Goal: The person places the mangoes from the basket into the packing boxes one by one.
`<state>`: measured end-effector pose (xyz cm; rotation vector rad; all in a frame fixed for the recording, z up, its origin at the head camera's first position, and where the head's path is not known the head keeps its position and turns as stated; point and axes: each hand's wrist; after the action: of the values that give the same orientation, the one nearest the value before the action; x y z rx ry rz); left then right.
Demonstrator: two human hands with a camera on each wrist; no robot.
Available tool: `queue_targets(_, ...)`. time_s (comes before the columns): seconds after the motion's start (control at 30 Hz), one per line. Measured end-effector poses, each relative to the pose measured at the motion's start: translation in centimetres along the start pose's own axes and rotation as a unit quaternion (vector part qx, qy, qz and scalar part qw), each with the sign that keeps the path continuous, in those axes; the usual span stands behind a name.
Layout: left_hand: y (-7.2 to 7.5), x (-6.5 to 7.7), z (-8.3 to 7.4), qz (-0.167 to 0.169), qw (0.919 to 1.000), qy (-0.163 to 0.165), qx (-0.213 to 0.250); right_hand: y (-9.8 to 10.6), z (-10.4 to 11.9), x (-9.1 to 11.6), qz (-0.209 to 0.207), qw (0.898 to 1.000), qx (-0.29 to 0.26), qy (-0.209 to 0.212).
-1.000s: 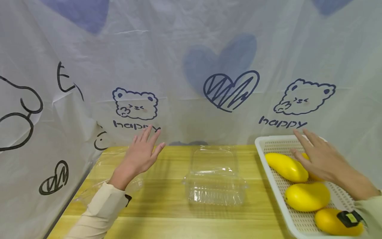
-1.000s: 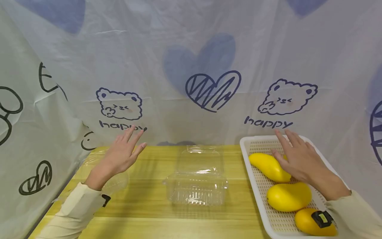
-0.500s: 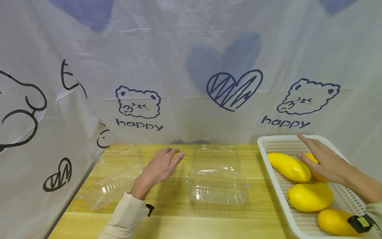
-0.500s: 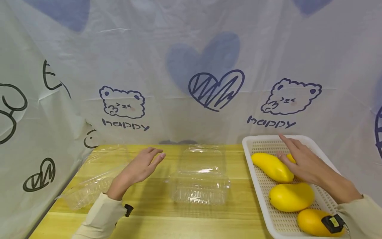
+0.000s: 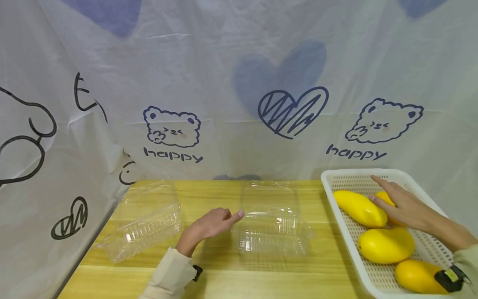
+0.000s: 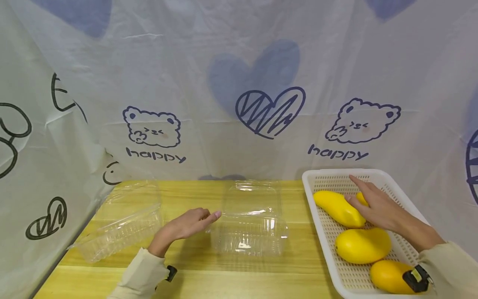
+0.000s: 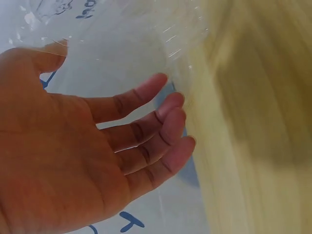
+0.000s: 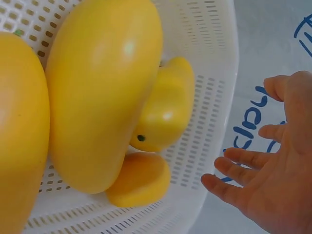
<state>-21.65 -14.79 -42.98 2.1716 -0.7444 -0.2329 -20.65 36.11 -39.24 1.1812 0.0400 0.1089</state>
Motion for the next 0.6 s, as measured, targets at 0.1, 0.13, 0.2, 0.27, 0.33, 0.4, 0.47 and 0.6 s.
queue_targets(0.1,-0.6,0.4,0.1,0.018,0.9997,0.000,-0.017,-0.2,0.1,-0.1,0.001,1.000,-0.004,0.006)
queue_targets(0.13,-0.9,0.5,0.1,0.022,0.9993,0.000,-0.029,-0.3,0.1,-0.2,0.003,1.000,-0.003,0.007)
queue_targets(0.2,-1.4,0.8,0.0,0.030,0.9976,0.004,-0.062,-0.6,0.1,-0.3,0.004,1.000,0.001,0.008)
queue_targets(0.27,-2.0,1.0,-0.1,0.035,0.9941,0.007,-0.102,-0.8,0.1,-0.4,0.004,1.000,0.005,0.012)
queue_targets(0.33,-2.7,1.2,-0.2,0.039,0.9902,0.008,-0.134,-1.0,0.2,-0.5,0.006,1.000,0.008,0.015)
queue_targets(0.4,-3.3,1.2,-0.3,0.042,0.9863,0.007,-0.159,-1.2,0.2,-0.6,0.007,1.000,0.009,0.017)
queue_targets(0.47,-3.8,1.2,-0.3,0.039,0.9832,0.003,-0.178,-1.4,0.3,-0.8,0.012,1.000,0.013,0.017)
queue_targets(0.6,-4.5,1.4,-0.2,0.029,0.9801,-0.001,-0.196,-1.9,0.3,-1.1,0.020,0.999,0.030,0.016)
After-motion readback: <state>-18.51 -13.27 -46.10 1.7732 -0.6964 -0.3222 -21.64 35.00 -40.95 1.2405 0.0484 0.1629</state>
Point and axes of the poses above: each hand's wrist, its own x-axis away from the middle knuckle, its own y-axis out of the back of the hand, z = x × y, and after that the axes turned 10 degrees about -y, right-handed
